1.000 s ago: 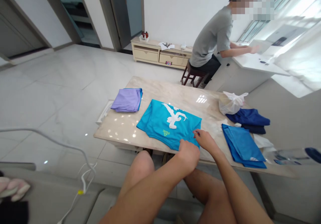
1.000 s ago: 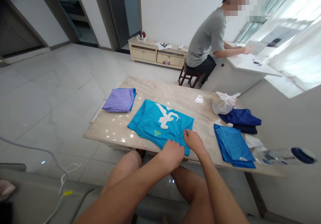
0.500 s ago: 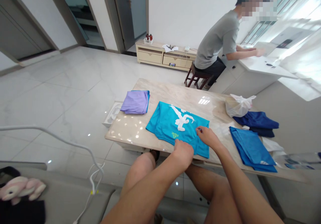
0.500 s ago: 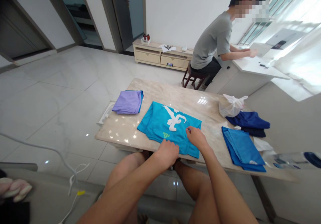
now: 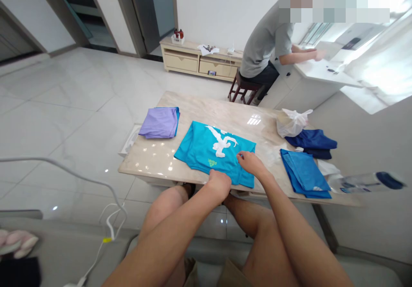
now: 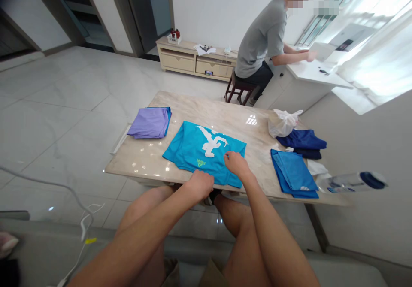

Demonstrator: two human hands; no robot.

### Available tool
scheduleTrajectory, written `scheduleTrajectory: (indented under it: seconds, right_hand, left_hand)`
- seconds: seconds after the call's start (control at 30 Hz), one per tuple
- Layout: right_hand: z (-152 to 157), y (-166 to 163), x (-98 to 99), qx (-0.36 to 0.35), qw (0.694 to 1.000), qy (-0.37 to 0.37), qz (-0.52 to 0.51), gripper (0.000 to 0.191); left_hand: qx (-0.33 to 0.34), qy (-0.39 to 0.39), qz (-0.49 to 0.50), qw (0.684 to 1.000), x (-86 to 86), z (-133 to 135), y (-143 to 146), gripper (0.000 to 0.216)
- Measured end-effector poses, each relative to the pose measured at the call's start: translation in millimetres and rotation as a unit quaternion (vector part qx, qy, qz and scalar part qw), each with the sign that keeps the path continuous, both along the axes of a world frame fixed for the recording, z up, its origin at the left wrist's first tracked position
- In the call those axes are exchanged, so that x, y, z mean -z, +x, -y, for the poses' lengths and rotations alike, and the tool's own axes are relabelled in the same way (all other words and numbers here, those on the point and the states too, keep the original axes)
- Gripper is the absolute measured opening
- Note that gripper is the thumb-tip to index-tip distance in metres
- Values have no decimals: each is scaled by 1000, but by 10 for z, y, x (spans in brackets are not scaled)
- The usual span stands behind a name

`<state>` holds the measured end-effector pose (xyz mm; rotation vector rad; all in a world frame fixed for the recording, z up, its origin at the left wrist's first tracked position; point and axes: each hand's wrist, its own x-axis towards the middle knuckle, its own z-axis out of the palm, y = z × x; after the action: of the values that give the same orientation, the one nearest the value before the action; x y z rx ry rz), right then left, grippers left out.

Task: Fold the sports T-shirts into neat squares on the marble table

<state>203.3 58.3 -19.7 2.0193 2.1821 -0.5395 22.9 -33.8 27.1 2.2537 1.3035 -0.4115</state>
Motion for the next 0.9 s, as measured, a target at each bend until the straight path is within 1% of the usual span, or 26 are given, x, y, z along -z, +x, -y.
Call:
scheduleTrajectory:
  seconds: [0.1, 0.2, 0.37, 0.5, 0.57, 0.63, 0.73, 0.83, 0.9]
  right_hand:
    - [28, -8, -62, 2, 1000, -12, 9, 38]
    - [68, 8, -145, 3, 1000, -13, 7, 40]
    - [124, 92, -239, 18, 1000, -1, 4, 43]
    - [113, 154, -235, 11, 1000, -3, -21, 43]
    - [103, 171, -215, 12, 999, -9, -34, 43]
    - [110, 185, -193, 18, 999, -9, -42, 43]
    - [146, 240, -165, 30, 998, -1, -51, 43]
    - [174, 352, -140, 51, 997, -10, -51, 42]
    - [182, 438, -124, 68, 996, -17, -50, 42]
  left_hand:
    - [22, 4, 2, 1000, -29, 3, 118, 30]
    - [40, -8, -11, 999, -48, 28, 224, 29]
    - [40, -13, -13, 999, -20, 32, 343, 28]
    - [31, -6, -24, 999, 17, -6, 399, 31]
    - [36, -10, -31, 999, 42, -21, 426, 34]
    - [43, -19, -42, 998, 66, -42, 450, 33]
    - [53, -11, -63, 997, 72, -134, 463, 30]
    - [64, 12, -94, 993, 38, -319, 429, 36]
    - [67, 10, -116, 991, 11, -447, 376, 40]
